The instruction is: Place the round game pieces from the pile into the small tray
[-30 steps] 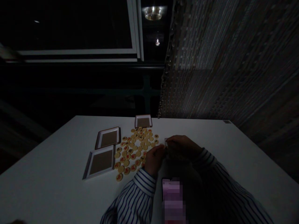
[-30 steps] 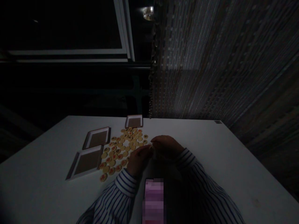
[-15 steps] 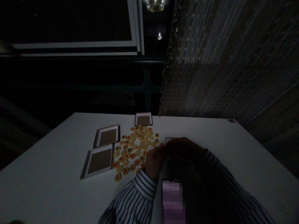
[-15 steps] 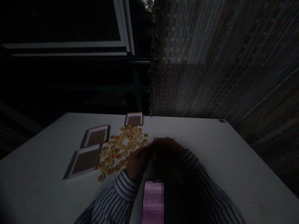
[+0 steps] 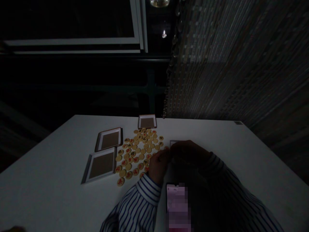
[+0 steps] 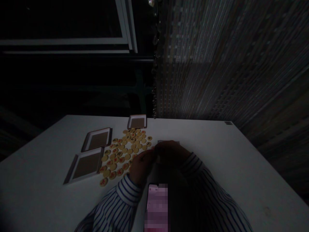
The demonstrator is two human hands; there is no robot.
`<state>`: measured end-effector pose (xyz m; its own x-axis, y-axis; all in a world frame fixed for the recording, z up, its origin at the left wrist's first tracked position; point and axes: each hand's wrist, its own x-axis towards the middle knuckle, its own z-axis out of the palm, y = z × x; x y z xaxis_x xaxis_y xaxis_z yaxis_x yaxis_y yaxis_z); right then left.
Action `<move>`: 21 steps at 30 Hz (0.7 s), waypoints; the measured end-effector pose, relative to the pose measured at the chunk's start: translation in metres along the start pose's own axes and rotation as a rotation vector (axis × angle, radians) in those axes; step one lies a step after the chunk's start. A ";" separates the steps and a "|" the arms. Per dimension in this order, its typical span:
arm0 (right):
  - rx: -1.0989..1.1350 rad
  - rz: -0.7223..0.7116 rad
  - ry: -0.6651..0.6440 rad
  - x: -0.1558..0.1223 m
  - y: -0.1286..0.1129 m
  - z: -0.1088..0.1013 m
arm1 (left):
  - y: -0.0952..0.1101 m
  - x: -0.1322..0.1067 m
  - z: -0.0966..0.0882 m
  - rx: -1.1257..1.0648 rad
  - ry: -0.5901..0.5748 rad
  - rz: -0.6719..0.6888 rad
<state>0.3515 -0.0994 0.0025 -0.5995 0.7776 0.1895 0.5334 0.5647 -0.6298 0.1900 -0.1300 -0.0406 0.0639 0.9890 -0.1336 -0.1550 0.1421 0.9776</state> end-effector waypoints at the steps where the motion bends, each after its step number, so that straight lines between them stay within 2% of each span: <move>1: -0.011 0.000 -0.007 0.000 -0.001 0.000 | 0.000 0.000 0.000 0.001 -0.002 -0.003; 9: -0.262 0.020 -0.009 0.002 -0.015 -0.002 | -0.004 0.001 -0.002 -0.002 -0.010 -0.032; 12: -0.328 0.040 -0.052 0.004 -0.018 -0.003 | -0.006 0.002 -0.002 0.011 -0.003 -0.031; 15: -0.361 0.074 -0.113 0.005 -0.017 -0.004 | -0.004 0.001 -0.001 0.065 -0.011 0.009; 21: -0.412 0.162 -0.195 0.002 -0.002 -0.003 | -0.002 0.000 -0.002 0.277 0.072 0.137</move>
<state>0.3512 -0.0985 0.0060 -0.5689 0.8205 -0.0565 0.7976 0.5336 -0.2813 0.1886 -0.1304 -0.0424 -0.0102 0.9999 0.0013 0.1179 -0.0001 0.9930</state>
